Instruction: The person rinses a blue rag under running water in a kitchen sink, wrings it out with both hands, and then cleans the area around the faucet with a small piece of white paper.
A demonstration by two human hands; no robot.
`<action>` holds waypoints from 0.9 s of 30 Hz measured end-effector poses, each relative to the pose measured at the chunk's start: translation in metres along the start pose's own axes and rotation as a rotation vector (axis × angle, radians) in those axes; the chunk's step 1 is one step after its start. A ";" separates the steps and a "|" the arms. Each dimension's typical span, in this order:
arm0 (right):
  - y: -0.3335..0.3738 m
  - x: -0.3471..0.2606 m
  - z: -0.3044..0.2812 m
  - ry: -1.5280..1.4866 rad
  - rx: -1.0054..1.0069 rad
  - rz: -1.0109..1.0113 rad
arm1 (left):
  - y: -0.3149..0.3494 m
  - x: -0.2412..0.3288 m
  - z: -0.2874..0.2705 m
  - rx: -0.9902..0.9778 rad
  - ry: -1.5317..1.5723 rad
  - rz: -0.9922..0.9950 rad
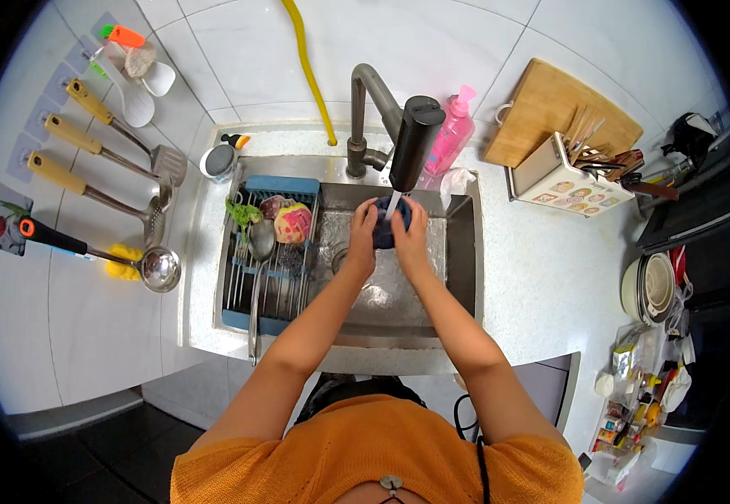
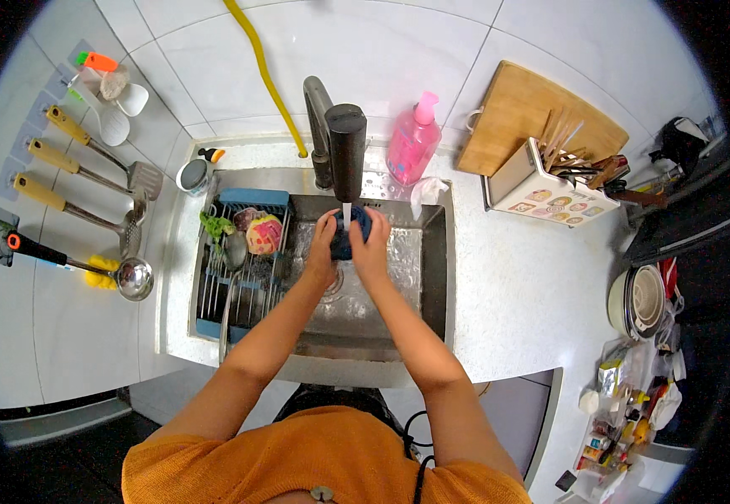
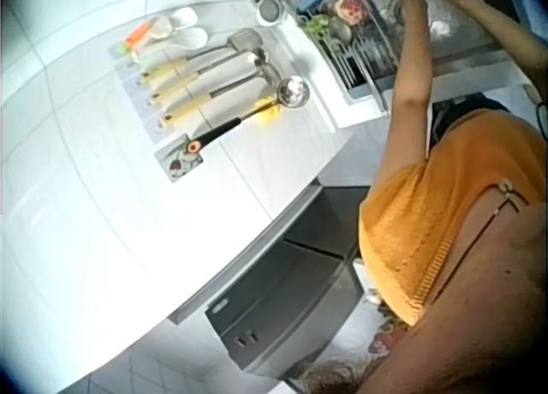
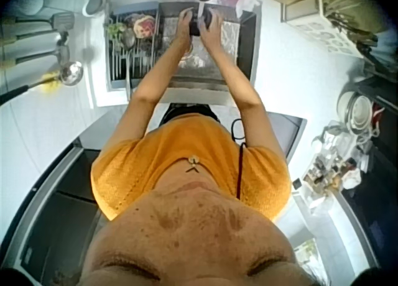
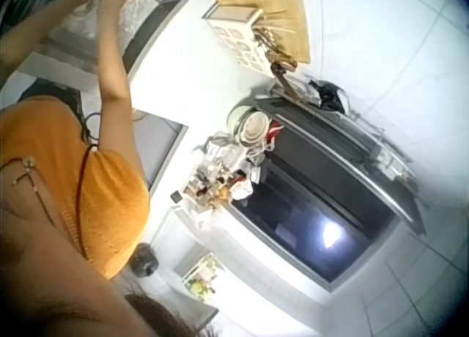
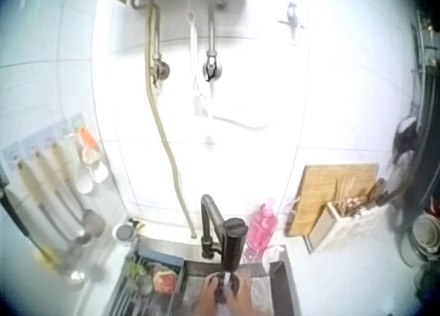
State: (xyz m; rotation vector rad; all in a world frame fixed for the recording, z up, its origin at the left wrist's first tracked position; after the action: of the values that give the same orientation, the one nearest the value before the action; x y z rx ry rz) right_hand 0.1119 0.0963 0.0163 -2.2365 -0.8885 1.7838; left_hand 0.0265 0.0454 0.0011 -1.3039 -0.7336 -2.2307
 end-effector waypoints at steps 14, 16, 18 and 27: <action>0.003 -0.019 0.004 -0.148 0.028 0.360 | -0.007 0.000 0.007 0.209 -0.089 -0.080; 0.000 -0.011 0.007 -0.156 0.065 0.402 | -0.007 0.003 0.009 0.257 -0.217 0.009; -0.002 -0.002 0.011 -0.174 0.034 0.399 | -0.008 0.002 0.003 0.201 -0.431 0.150; -0.003 0.012 0.006 -0.857 -0.114 1.325 | -0.006 0.001 -0.012 0.076 -0.467 0.251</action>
State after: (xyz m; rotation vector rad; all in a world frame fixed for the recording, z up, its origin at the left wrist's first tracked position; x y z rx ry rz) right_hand 0.1070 0.1038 0.0056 -2.1776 0.8102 3.3600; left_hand 0.0149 0.0424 -0.0044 -1.7938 -0.7535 -1.7027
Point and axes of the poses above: each hand's wrist, its own y-axis away from the middle knuckle, its own z-axis out of the palm, x = y × z, the point moved 2 cm from there along -y, towards the middle knuckle, and after that the axes turned 10 degrees about -y, right-handed, at the moved point
